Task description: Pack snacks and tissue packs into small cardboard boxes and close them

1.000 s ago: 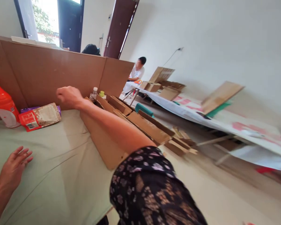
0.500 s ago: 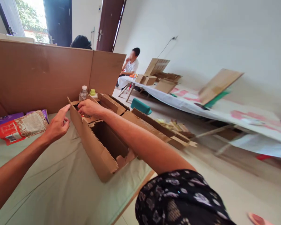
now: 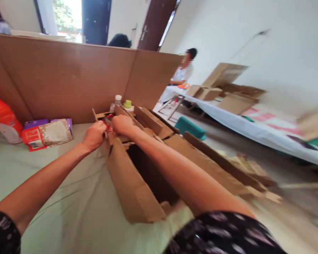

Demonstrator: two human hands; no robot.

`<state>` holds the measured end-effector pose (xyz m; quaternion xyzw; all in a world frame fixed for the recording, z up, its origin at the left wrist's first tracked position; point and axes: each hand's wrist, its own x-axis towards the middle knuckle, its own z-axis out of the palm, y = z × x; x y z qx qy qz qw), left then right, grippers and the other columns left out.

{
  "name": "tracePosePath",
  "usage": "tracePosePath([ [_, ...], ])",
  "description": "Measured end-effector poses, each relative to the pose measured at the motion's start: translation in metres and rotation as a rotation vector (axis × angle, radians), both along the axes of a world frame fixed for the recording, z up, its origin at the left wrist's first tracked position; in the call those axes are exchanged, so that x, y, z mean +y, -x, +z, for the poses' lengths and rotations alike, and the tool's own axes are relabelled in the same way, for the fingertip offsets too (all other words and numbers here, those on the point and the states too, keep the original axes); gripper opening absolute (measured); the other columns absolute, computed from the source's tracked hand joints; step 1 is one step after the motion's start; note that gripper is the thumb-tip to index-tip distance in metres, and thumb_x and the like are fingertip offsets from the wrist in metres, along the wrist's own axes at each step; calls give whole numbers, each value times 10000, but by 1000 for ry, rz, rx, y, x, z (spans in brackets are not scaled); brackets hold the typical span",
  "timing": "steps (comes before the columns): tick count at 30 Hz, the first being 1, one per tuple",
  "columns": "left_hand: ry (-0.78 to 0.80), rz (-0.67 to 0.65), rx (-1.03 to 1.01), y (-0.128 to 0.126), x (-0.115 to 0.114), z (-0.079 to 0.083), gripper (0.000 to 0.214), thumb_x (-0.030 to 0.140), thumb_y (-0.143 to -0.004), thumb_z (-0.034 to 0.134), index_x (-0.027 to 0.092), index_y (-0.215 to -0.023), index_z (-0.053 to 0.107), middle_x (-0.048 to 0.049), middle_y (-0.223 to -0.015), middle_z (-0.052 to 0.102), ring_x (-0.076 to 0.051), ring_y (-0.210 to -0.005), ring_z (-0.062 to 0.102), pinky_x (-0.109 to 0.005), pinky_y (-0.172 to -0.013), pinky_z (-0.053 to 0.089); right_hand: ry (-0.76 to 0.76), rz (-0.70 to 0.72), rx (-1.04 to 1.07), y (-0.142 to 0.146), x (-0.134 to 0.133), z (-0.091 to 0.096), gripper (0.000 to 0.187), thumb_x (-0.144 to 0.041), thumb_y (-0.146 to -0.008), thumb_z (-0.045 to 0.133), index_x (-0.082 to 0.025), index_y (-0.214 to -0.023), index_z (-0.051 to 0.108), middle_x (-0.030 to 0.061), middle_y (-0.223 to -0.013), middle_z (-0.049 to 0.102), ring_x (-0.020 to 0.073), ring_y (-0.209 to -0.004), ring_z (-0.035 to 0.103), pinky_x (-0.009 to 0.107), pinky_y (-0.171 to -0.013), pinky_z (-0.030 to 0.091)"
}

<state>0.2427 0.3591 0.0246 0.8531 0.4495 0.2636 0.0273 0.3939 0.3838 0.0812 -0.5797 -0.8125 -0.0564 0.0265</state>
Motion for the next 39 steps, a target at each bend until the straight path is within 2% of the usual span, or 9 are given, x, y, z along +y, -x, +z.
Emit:
tracePosePath([
  [6,12,19,-37,-6,-13,1,315,102,-946,525,166,-1237,629,-148,-1365,593,-250,-1193,619,-389,-945,554,-363,-186,51,-19,-10,77,193,-377,-859,676,-299,-710,769,127,-647,656,316,-761,705,491,-676,514],
  [11,12,82,-165,43,-54,-26,750,56,-833,531,173,-1547,332,-220,-1668,212,-273,-1345,535,-400,-1062,511,-556,-89,100,33,-47,135,262,-392,-939,551,-304,-903,795,132,-814,727,323,-886,703,506,-756,488],
  [14,39,178,-224,105,-87,-57,747,82,-804,551,162,-1524,369,-226,-1646,260,-273,-1317,561,-434,-1109,485,-420,21,96,97,-48,124,268,-229,-926,535,-225,-993,795,141,-927,754,301,-901,701,440,-772,497],
  [18,70,364,-274,191,-121,-88,662,92,-757,570,174,-1412,510,-209,-1581,374,-313,-1276,588,-490,-1082,507,-266,225,38,188,-11,81,252,-157,-911,541,-185,-953,787,107,-977,768,241,-897,682,330,-762,477],
  [24,98,484,-348,245,-136,-94,542,170,-751,592,209,-1292,611,-179,-1514,456,-339,-1212,614,-514,-1044,527,-255,330,39,257,38,62,403,-147,-958,464,-165,-1317,648,129,-1341,666,236,-1135,617,311,-873,448],
  [27,129,434,-399,240,-131,-91,516,228,-723,625,215,-1239,636,-176,-1527,433,-369,-1240,589,-527,-1078,493,-281,261,85,222,38,81,373,-212,-972,461,-182,-1282,667,98,-1272,693,247,-1108,624,330,-889,444],
  [30,142,361,-447,223,-123,-90,479,293,-700,647,210,-1171,654,-176,-1533,424,-395,-1220,582,-558,-1077,477,-302,189,155,142,11,100,310,-226,-943,485,-194,-1128,731,49,-1090,733,227,-1019,641,327,-877,442],
  [34,150,229,-445,182,-121,-78,494,391,-704,659,228,-1170,673,-148,-1539,446,-383,-1196,593,-517,-1014,515,-311,27,280,7,-78,101,262,-203,-910,502,-137,-998,740,52,-944,731,191,-889,650,310,-830,459],
  [39,123,-30,-364,102,-140,-29,487,414,-774,631,262,-1234,685,-109,-1534,485,-331,-1068,651,-398,-731,586,-239,-366,351,-120,-186,61,306,-237,-940,453,-151,-1003,740,72,-905,750,218,-805,670,352,-759,514],
])
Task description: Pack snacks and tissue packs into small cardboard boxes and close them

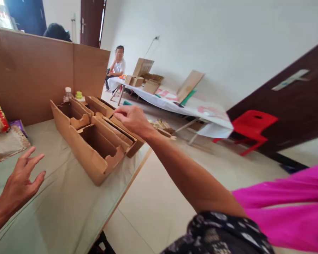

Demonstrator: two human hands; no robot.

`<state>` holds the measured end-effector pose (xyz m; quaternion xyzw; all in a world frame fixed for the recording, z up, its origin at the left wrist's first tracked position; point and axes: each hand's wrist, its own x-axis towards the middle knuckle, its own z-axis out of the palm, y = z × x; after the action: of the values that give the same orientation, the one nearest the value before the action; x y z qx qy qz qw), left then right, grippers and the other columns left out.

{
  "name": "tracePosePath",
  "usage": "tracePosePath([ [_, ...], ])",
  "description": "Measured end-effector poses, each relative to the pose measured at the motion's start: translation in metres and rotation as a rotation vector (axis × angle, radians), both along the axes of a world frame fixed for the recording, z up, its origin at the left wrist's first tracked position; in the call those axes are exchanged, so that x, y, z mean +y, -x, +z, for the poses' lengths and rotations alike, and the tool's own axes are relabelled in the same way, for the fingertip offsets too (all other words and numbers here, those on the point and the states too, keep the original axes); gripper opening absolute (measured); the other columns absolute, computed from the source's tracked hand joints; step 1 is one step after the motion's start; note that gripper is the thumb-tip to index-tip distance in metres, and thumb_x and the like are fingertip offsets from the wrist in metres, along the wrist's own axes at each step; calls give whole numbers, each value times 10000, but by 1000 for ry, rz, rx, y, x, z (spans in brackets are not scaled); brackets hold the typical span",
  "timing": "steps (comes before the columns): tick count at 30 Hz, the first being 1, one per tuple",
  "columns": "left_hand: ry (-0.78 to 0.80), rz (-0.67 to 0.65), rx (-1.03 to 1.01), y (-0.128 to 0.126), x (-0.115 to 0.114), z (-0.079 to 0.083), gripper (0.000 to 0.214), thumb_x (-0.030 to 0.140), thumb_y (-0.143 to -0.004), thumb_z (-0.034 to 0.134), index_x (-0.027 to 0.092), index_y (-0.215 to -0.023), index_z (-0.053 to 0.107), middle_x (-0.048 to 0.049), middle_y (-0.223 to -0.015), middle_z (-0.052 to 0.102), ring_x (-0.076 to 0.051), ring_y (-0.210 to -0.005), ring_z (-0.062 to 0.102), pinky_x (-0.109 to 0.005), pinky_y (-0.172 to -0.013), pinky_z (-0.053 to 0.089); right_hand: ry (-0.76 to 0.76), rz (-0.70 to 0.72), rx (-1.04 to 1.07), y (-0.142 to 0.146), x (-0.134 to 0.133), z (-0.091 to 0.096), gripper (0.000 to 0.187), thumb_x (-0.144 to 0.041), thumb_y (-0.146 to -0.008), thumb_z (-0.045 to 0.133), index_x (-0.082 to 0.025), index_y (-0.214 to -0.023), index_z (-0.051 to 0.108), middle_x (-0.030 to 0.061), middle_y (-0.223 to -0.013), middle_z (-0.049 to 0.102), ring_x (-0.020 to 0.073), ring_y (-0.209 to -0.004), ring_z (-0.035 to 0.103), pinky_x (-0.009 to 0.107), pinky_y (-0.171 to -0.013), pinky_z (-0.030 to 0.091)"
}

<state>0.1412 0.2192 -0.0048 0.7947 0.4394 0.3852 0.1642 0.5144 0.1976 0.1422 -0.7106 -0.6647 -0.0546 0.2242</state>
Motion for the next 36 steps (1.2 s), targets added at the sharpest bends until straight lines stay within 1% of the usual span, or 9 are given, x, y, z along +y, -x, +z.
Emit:
tracePosePath([
  [5,-67,-240,-47,-89,-14,61,409,307,-796,617,286,-1194,707,-69,-1495,541,-315,-1191,616,-501,-1049,516,198,-51,-1,-51,-20,-27,198,-170,-888,581,-186,-942,770,83,-948,782,242,-850,706,361,-810,541],
  [10,-260,-436,80,-170,12,114,365,223,-877,504,243,-1176,712,-67,-1385,626,-301,-1273,548,-522,-1148,411,326,135,-88,-60,-7,-34,231,-130,-867,619,-214,-1009,781,78,-1094,765,231,-1019,696,319,-898,520],
  [13,-324,-592,360,-220,37,125,428,125,-831,471,191,-1182,706,-82,-1289,679,-284,-1247,549,-492,-1129,423,299,187,-163,-62,-8,-36,366,-186,-905,621,-220,-1262,694,107,-1317,667,255,-1206,619,353,-983,488],
  [17,-291,-685,569,-266,58,117,585,24,-711,468,177,-1237,672,-92,-1148,717,-268,-1164,592,-454,-1058,471,278,88,-317,-70,-9,-41,525,-169,-869,682,-213,-1384,591,148,-1476,518,293,-1260,558,383,-958,470],
  [21,-269,-702,628,-263,64,108,366,49,-699,493,180,-940,737,-83,-931,730,-256,-960,643,-444,-960,503,122,-27,-483,-82,-10,-46,334,-130,-930,560,-161,-1246,663,185,-1365,572,309,-1143,567,399,-905,414],
  [24,-283,-697,636,-249,66,107,321,84,-727,501,197,-913,737,-75,-1004,711,-249,-990,639,-436,-968,494,83,-80,-579,-85,-9,-45,331,-106,-976,434,-120,-1197,680,211,-1181,645,311,-1074,574,401,-847,386],
  [28,-330,-667,655,-253,68,107,627,61,-697,525,181,-1303,631,-128,-1418,560,-315,-1316,505,-486,-1102,422,285,19,-612,-74,-2,-35,370,-87,-984,382,-103,-1088,737,217,-1089,699,304,-1049,639,376,-780,410],
  [30,-307,-668,731,-261,69,106,702,48,-676,548,152,-1370,571,-150,-1371,592,-326,-1290,524,-492,-1084,433,452,106,-553,-65,5,-31,358,-124,-989,408,-108,-1094,750,201,-1057,733,286,-1006,685,345,-736,434],
  [36,-278,-669,756,-250,74,111,306,57,-731,518,198,-926,707,-73,-987,687,-246,-957,634,-382,-874,493,710,221,-467,-56,21,-44,312,-307,-918,624,-124,-1128,765,192,-1083,765,295,-979,741,322,-759,514],
])
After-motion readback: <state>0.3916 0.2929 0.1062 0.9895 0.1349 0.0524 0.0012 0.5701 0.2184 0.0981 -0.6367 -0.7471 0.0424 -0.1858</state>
